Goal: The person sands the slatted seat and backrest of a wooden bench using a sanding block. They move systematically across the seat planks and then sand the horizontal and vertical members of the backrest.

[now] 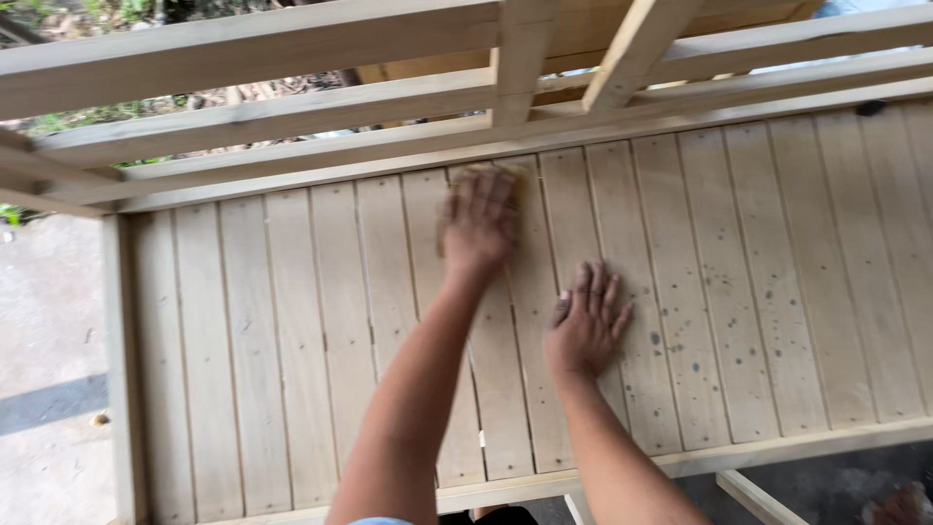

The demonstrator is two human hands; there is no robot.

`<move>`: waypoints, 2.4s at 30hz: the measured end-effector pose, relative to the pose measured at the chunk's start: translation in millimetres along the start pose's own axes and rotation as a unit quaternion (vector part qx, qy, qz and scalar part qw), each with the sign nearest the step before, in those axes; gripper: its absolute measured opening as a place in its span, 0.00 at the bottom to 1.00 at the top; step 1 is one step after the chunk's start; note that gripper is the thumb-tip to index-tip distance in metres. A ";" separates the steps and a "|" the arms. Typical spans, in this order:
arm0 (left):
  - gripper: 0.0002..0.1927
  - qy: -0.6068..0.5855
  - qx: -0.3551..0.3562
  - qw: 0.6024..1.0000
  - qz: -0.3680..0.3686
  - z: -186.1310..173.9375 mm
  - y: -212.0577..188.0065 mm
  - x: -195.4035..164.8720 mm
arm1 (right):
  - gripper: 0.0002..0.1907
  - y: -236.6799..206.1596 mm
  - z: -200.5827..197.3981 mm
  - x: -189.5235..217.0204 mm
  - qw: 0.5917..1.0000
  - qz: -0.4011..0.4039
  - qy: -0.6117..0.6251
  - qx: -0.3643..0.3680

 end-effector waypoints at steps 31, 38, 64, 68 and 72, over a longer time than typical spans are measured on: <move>0.29 -0.057 -0.006 0.969 -0.239 -67.4 -115.2 276.2 | 0.44 24.0 19.8 58.6 0.997 0.071 -0.023 -0.008; 0.30 -0.068 0.002 0.997 0.037 -1.2 -23.5 59.0 | 0.35 32.2 29.3 118.3 0.999 0.026 -0.032 0.000; 0.28 -0.080 0.079 0.971 0.212 -31.8 -172.1 81.3 | 0.28 27.8 16.9 109.9 0.997 0.062 0.020 -0.033; 0.28 -0.067 0.040 0.986 0.148 -21.7 -69.2 88.9 | 0.28 24.4 18.5 104.5 0.997 0.060 0.021 -0.039; 0.29 -0.036 0.031 0.993 0.104 -33.7 -53.5 76.0 | 0.27 23.5 27.7 101.8 0.996 0.056 0.038 -0.059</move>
Point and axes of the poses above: each hand's wrist, its own y-axis towards the middle knuckle, its own z-axis out of the palm, x = y × z, the point moved 8 cm from there along y, towards the middle knuckle, and after that the axes turned 1 degree about x, right-handed, at the moved point
